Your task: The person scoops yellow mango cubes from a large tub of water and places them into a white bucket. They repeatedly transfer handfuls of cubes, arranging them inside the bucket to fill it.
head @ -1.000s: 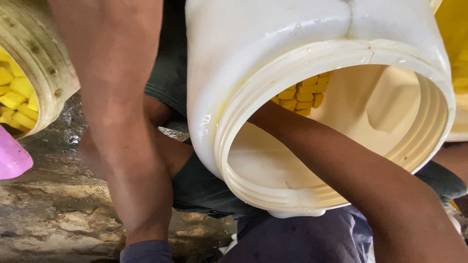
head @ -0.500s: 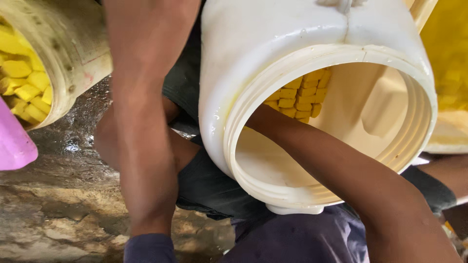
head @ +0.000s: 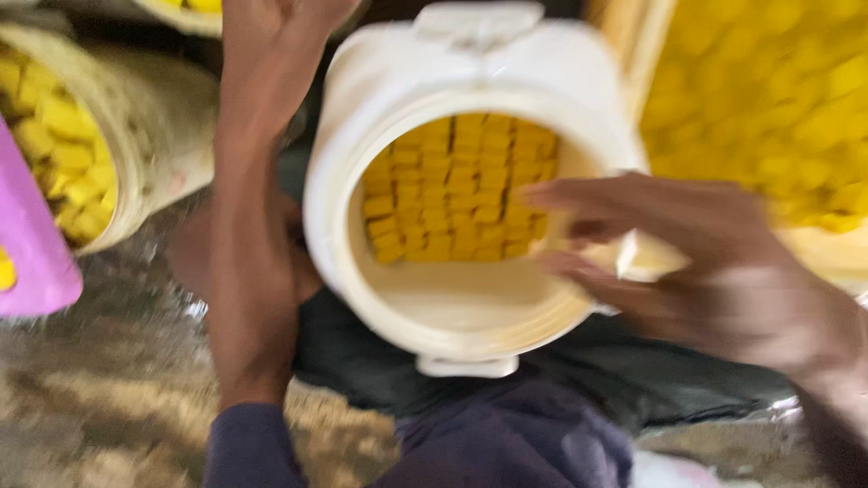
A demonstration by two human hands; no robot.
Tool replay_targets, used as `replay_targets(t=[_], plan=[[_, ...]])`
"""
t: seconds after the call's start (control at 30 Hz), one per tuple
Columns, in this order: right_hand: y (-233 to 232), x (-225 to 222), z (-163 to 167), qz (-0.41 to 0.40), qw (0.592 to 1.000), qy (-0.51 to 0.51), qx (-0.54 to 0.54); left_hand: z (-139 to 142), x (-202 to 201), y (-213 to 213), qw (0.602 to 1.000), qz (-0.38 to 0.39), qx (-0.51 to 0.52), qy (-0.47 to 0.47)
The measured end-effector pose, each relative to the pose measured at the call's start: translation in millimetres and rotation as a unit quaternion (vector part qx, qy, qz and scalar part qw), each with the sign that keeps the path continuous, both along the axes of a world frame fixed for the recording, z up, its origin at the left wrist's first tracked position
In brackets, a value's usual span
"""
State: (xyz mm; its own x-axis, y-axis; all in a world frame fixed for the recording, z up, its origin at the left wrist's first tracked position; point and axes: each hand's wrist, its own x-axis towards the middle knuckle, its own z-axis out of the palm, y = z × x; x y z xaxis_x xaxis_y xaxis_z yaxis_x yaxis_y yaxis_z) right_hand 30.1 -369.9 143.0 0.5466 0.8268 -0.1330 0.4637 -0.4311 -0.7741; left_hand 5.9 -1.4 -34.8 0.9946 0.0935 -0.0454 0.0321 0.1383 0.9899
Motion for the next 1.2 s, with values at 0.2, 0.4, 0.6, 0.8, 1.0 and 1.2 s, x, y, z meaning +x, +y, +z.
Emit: replay_targets(t=[0.2, 0.4, 0.6, 0.8, 1.0, 1.2], plan=[[-169.3, 71.1, -129.9, -0.534, 0.809, 0.191, 0.153, 86.2, 13.3, -47.3, 0.981, 0.025, 0.162, 0.108], [-191.1, 182.5, -248.0, -0.407, 0.913, -0.025, -0.007, 128.4, 44.5, -143.9, 0.826, -0.095, 0.555, -0.04], [-148.9, 343.0, -255.1, -0.296, 0.91, -0.283, 0.059, 143.0, 63.6, -166.0, 0.803, -0.09, 0.583, 0.08], [-134.6, 398.4, -290.4, -0.244, 0.91, -0.336, -0.021, 127.9, 68.8, -158.2, 0.809, -0.104, 0.557, 0.158], [-152.1, 400.8, -313.5, -0.375, 0.893, -0.226, 0.106, 113.9, 61.5, -148.1, 0.792, -0.139, 0.576, 0.145], [-114.7, 437.6, -324.7, -0.698, 0.683, 0.116, 0.184, 108.3, 62.3, -143.7, 0.795, -0.163, 0.56, 0.166]])
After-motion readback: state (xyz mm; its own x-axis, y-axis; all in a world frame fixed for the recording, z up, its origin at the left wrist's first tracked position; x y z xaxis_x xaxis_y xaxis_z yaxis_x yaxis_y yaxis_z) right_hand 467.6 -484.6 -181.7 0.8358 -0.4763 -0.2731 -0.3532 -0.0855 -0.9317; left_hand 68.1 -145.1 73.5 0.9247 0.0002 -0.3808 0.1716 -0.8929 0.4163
